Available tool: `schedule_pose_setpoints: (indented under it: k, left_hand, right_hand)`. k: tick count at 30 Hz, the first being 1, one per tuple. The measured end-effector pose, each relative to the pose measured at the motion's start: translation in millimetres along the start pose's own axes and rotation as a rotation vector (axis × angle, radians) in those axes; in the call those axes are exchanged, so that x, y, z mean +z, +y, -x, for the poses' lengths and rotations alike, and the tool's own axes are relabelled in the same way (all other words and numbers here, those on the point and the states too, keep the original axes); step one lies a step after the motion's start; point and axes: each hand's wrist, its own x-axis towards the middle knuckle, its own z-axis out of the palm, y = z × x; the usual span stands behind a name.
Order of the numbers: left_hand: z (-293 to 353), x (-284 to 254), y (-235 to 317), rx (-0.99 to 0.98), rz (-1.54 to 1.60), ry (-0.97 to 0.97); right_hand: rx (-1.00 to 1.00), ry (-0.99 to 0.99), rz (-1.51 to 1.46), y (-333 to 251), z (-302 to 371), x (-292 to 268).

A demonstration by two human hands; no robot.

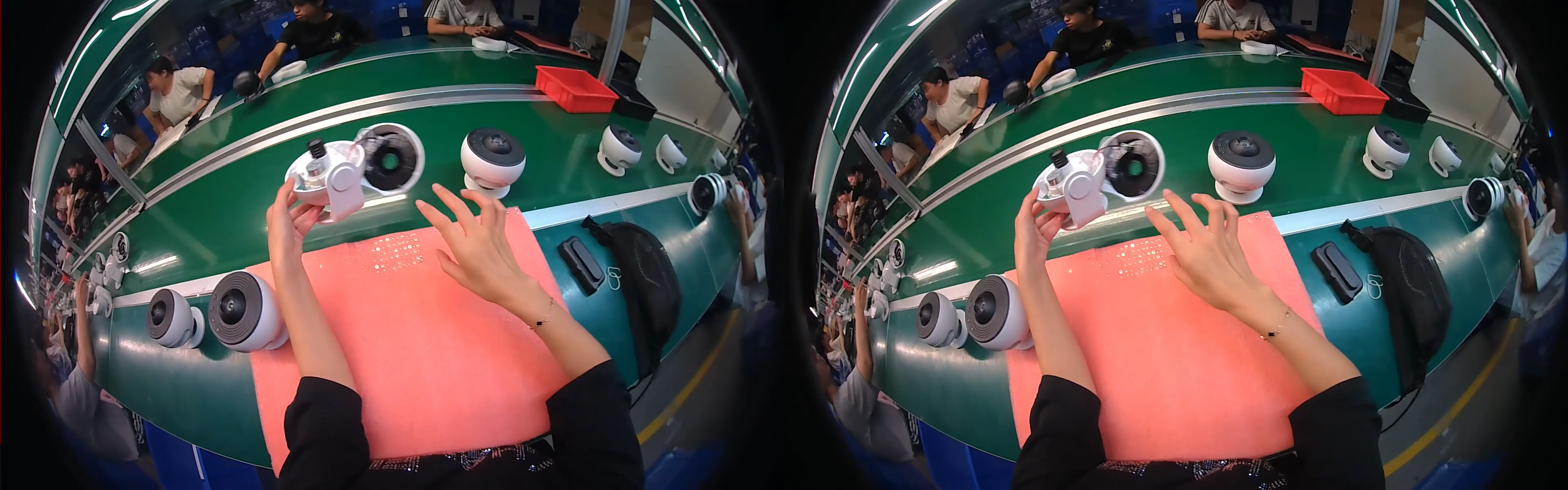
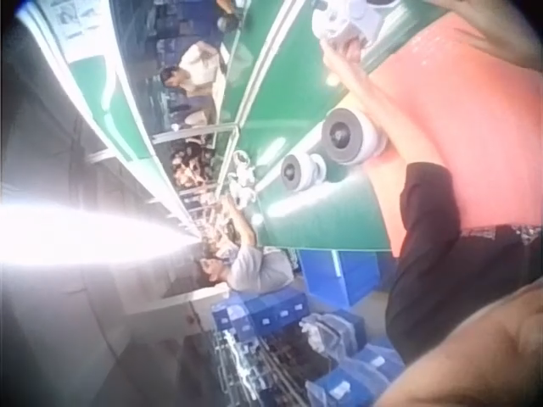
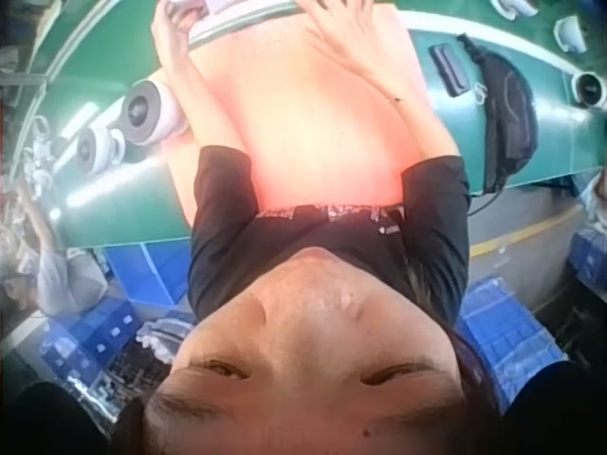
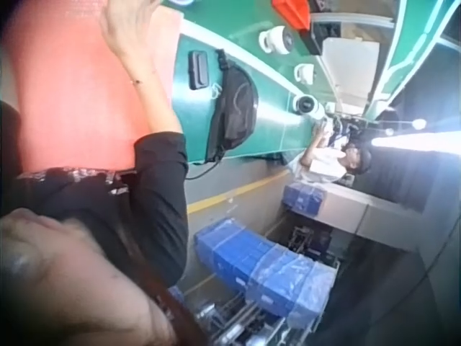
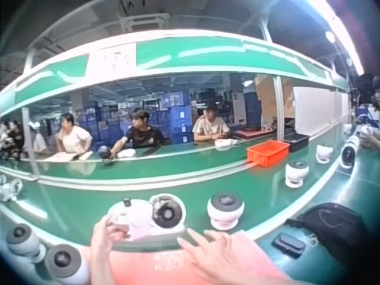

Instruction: Assembling components of spherical security cameras on a production line.

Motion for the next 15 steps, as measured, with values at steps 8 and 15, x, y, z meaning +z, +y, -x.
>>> schedule_pose_setpoints:
  k: [8,15]
  left_hand:
    - [42,55,26,-0.04,-0.294,-0.253]
    - [75,44,-4,0.713,-0.357,-0.901]
  right_hand:
    - [-0.223,0.107,0.336,31,51,-28]
    - [-0.183,0.032,-0.356,-25,74,-115]
